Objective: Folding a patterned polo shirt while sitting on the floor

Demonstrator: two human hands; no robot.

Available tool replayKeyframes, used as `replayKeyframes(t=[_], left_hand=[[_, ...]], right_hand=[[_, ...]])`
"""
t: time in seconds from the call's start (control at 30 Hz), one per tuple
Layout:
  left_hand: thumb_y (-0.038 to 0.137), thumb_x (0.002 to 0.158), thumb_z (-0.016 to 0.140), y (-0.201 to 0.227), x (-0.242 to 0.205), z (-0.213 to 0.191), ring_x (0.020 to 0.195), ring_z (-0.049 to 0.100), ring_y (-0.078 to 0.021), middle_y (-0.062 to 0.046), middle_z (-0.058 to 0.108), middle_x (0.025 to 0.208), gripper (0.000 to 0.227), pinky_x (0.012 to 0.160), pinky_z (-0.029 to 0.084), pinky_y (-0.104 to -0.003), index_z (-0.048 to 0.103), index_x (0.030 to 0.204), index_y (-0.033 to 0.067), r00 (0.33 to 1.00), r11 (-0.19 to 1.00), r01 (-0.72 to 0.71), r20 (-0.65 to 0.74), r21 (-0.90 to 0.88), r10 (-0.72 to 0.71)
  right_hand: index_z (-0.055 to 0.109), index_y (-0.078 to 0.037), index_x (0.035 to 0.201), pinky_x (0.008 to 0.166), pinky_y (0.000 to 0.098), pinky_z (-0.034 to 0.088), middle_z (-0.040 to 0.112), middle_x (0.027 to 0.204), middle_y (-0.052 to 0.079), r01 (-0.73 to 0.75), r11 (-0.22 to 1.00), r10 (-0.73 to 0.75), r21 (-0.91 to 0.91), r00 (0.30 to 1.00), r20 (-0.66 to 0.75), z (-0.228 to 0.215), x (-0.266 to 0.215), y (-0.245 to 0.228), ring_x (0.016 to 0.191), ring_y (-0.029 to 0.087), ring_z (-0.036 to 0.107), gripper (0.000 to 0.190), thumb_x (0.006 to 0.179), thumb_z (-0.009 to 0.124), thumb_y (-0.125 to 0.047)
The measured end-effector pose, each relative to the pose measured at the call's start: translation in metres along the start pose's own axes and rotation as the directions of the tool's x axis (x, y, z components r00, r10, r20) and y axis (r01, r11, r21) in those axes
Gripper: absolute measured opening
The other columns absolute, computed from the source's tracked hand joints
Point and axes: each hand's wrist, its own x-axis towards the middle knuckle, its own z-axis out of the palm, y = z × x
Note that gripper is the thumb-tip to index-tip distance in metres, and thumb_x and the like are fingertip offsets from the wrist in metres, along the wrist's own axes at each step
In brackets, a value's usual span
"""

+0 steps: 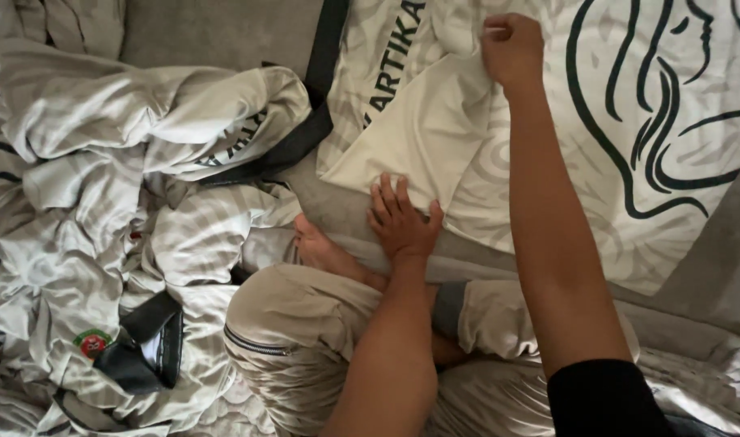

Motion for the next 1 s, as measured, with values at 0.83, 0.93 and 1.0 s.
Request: replayKeyframes(t=[0.83, 0.93, 1.0], left_hand=[[0.057, 0.071, 0.046, -0.007, -0.012, 0.018, 0.131, 0.034, -0.0276, -0.007, 0.036, 0.143, 0.071, 0.096, 0.03, -0.047, 0.04, 0.131, 0.0189, 1.0, 0.999, 0.005, 0.002, 0.039, -0.005], [0.057, 0.07, 0.046, -0.007, -0.014, 0.018, 0.132, 0.033, -0.0277, -0.007, 0.035, 0.144, 0.073, 0.097, 0.03, -0.048, 0.039, 0.131, 0.019, 1.0, 0.999, 0.004, 0.019, 0.054, -0.005], [0.057, 0.069, 0.047, -0.007, -0.012, 0.021, 0.132, 0.032, -0.0279, -0.008, 0.035, 0.144, 0.073, 0.097, 0.029, -0.048, 0.038, 0.131, 0.0192, 1.0, 0.998, 0.005, 0.02, 0.059, -0.006]], right_hand=[[0.049, -0.015, 0.107, 0.074, 0.0324, 0.042, 0.05, 0.089, 0.001, -0.259, 0.892, 0.228, 0.371, 0.965, 0.127, -0.014, -0.009, -0.073, 0.08, 0.016, 0.05, 0.03, 0.083, 0.059, -0.029], [0.048, -0.014, 0.109, 0.075, 0.0333, 0.042, 0.051, 0.091, 0.003, -0.252, 0.861, 0.236, 0.442, 0.967, 0.092, -0.016, -0.013, -0.065, 0.081, 0.017, 0.05, 0.031, 0.083, 0.057, -0.029], [0.047, -0.014, 0.111, 0.075, 0.0339, 0.042, 0.051, 0.091, 0.004, -0.239, 0.837, 0.238, 0.492, 0.969, 0.065, -0.019, -0.014, -0.06, 0.081, 0.018, 0.05, 0.033, 0.083, 0.056, -0.029]])
